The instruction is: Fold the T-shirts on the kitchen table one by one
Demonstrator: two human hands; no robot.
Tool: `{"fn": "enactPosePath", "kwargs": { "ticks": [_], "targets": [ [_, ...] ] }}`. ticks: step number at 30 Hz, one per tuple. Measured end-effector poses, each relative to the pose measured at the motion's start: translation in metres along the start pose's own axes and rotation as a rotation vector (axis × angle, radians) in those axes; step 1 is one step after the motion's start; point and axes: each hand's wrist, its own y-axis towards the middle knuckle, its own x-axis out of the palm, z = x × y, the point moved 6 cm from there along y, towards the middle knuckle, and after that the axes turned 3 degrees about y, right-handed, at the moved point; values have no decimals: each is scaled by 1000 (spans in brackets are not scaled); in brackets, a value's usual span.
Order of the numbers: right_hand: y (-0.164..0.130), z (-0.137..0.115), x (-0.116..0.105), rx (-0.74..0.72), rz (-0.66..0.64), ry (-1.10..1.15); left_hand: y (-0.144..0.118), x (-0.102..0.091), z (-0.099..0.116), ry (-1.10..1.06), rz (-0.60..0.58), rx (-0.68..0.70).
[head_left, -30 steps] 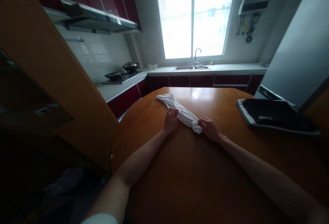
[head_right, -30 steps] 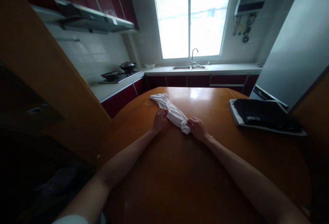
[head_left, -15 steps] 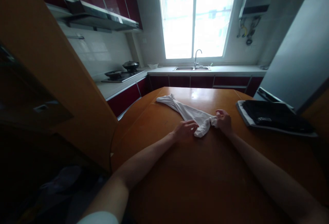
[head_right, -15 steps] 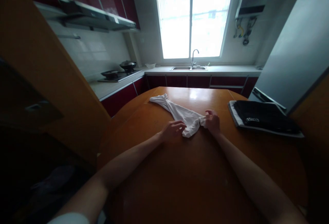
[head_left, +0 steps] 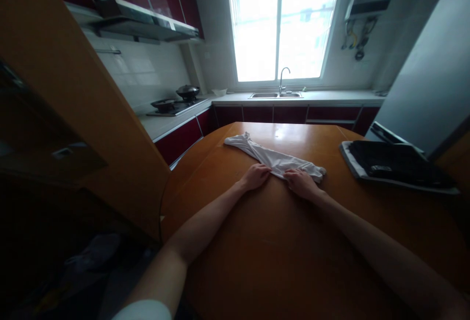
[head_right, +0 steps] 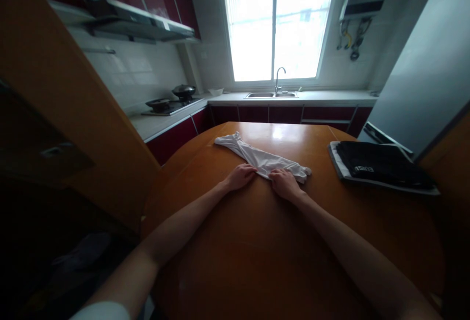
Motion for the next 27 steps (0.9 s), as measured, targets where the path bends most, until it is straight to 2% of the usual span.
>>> {"fn": "enactPosePath", "kwargs": {
  "ticks": [2,3,5,7,9,12,15,18,20,22,25,27],
  "targets": [
    [0,33,-10,63,1,-29,1,1,2,-5,17,15],
    [-1,53,-18,139,37,-69,2,1,2,3,26,12],
    [-6,86,-36,321,179,-163,3,2,-1,35,49,-23],
    [-15,104,-49,455,323,-222,4,-1,-9,76,84,-95],
    [-20,106,-52,510,378,-235,4,-8,-21,133,118,-196],
    [-20,96,-40,551,290,-230,-2,-27,-52,277,114,-414],
    [-16,86,-24,591,195,-217,-14,-47,-86,412,-21,-633],
    [-13,88,-14,616,187,-191,-21,-61,-98,445,-128,-687],
    [-11,94,-9,634,185,-165,-19,-63,-89,462,-153,-670],
    [-11,102,-5,651,188,-134,-16,-56,-66,489,-177,-641],
    [-11,111,-8,649,269,-85,-13,-30,-9,506,-218,-561],
    [-9,110,-15,569,371,-30,-15,-9,37,497,-240,-478]
  ]
}}
